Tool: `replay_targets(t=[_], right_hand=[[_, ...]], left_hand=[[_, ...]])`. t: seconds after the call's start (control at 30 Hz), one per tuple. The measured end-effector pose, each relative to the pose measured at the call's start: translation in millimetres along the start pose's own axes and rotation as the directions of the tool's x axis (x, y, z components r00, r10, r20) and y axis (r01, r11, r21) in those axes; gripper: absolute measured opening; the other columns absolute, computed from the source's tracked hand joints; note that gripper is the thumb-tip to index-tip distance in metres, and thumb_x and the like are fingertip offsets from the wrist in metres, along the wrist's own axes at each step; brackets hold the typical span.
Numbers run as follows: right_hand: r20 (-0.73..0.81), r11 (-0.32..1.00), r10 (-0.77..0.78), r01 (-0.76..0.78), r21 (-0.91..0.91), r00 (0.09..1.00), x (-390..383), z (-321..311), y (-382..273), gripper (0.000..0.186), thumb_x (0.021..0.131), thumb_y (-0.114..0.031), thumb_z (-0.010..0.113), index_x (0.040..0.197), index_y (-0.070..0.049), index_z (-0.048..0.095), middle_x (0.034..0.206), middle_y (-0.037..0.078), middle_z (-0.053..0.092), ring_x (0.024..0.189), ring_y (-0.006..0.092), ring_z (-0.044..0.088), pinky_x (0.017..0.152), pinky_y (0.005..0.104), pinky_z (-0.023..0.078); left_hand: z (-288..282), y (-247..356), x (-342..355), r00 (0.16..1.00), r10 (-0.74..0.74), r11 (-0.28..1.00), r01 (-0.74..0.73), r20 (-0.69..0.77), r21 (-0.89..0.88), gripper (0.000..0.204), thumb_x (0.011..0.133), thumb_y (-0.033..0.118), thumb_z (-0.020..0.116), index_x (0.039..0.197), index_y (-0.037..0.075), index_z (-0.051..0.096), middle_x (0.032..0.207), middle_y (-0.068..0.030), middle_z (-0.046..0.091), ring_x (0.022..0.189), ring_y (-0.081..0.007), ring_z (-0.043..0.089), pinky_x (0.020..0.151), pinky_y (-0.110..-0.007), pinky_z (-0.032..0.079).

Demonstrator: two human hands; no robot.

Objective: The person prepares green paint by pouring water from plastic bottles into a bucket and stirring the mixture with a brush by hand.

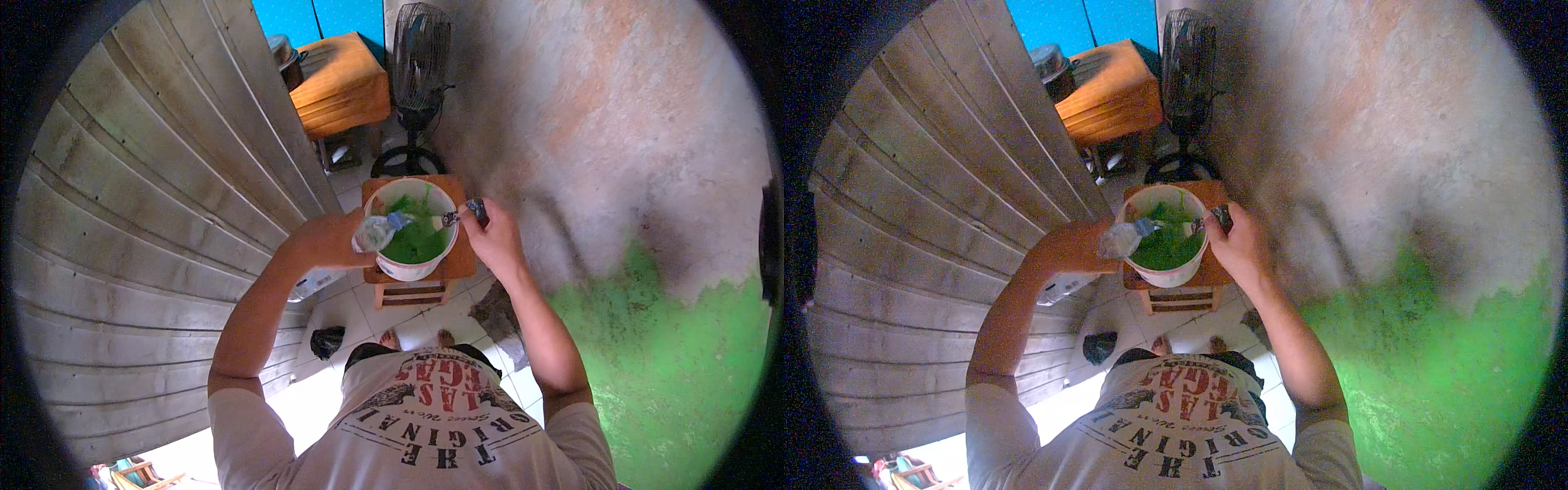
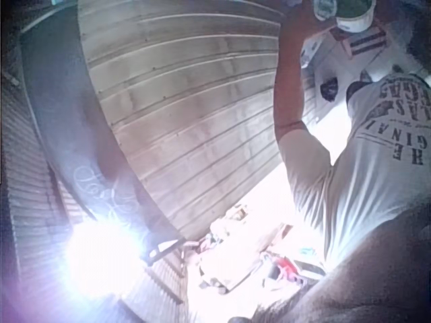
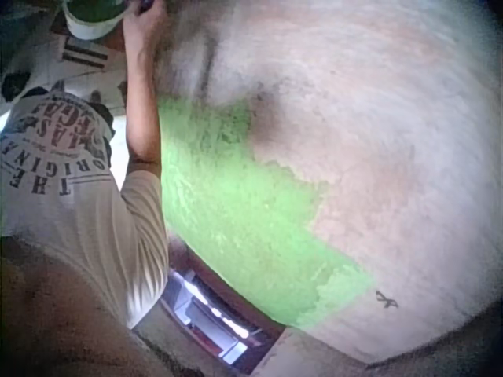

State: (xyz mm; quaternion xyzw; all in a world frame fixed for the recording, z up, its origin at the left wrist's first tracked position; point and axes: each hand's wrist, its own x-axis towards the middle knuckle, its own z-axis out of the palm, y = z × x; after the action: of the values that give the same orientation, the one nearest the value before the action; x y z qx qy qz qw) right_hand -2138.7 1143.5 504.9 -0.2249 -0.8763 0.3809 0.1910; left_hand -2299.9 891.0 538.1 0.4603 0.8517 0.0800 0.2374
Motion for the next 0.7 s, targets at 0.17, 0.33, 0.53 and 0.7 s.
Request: replay_targets(t=[0.17, 0.33, 0.53, 0.7], right_hand=[[-0.013, 1.0, 0.01, -0.01, 0.012, 1.0, -1.1, -3.2, -4.9, 0.027, 0.092, -0.028, 0.067, 0.089, -0.002, 0.064, 0.068, 0.008, 0.061, 0.061, 0.0175, 0.053, 0.059, 0.034, 0.045], [-0.033, 1.0, -0.028, 0.028, 0.013, 0.999, 0.9, -6.3, -4.1, 0.032, 0.089, -0.031, 0.067, 0.084, 0.0, 0.059, 0.071, 0.021, 0.062, 0.065, 0.0373, 0.062, 0.059, 0.046, 0.046], [-0.013, 1.0, -0.011, 0.011, -0.02, 1.0, 3.4, -3.8, -0.7, 0.033, 0.089, -0.032, 0.067, 0.085, 0.0, 0.06, 0.074, 0.021, 0.064, 0.068, 0.0402, 0.062, 0.062, 0.0464, 0.047], [-0.001, 0.999, -0.03, 0.03, 0.034, 1.0, 1.9, -3.8, -4.7, 0.033, 0.09, -0.031, 0.066, 0.09, 0.001, 0.062, 0.08, 0.022, 0.066, 0.074, 0.0405, 0.064, 0.066, 0.0458, 0.049]], left_hand=[[0.1, 3.0, -2.4, 1.0, 0.021, 0.999, -0.022, -0.023, -0.045, 0.079, 0.075, 0.049, 0.075, 0.123, -0.007, 0.048, 0.096, -0.0274, 0.068, 0.09, -0.038, 0.069, 0.082, -0.045, 0.055], [-2.8, 9.3, -0.9, 0.998, -0.064, 0.996, 0.064, 0.017, -0.055, 0.072, 0.073, 0.047, 0.08, 0.122, 0.001, 0.053, 0.109, -0.0241, 0.067, 0.101, -0.04, 0.066, 0.088, -0.047, 0.053], [6.6, 0.0, -1.0, 0.995, 0.048, 0.999, -0.049, -0.092, -0.009, 0.081, 0.074, 0.047, 0.075, 0.126, -0.007, 0.044, 0.095, -0.0277, 0.068, 0.088, -0.0395, 0.069, 0.081, -0.045, 0.055], [16.9, -0.6, -9.5, 0.983, 0.028, 0.993, -0.048, -0.181, -0.104, 0.074, 0.075, 0.042, 0.076, 0.124, -0.004, 0.045, 0.091, -0.0271, 0.067, 0.087, -0.0399, 0.069, 0.078, -0.047, 0.054]])
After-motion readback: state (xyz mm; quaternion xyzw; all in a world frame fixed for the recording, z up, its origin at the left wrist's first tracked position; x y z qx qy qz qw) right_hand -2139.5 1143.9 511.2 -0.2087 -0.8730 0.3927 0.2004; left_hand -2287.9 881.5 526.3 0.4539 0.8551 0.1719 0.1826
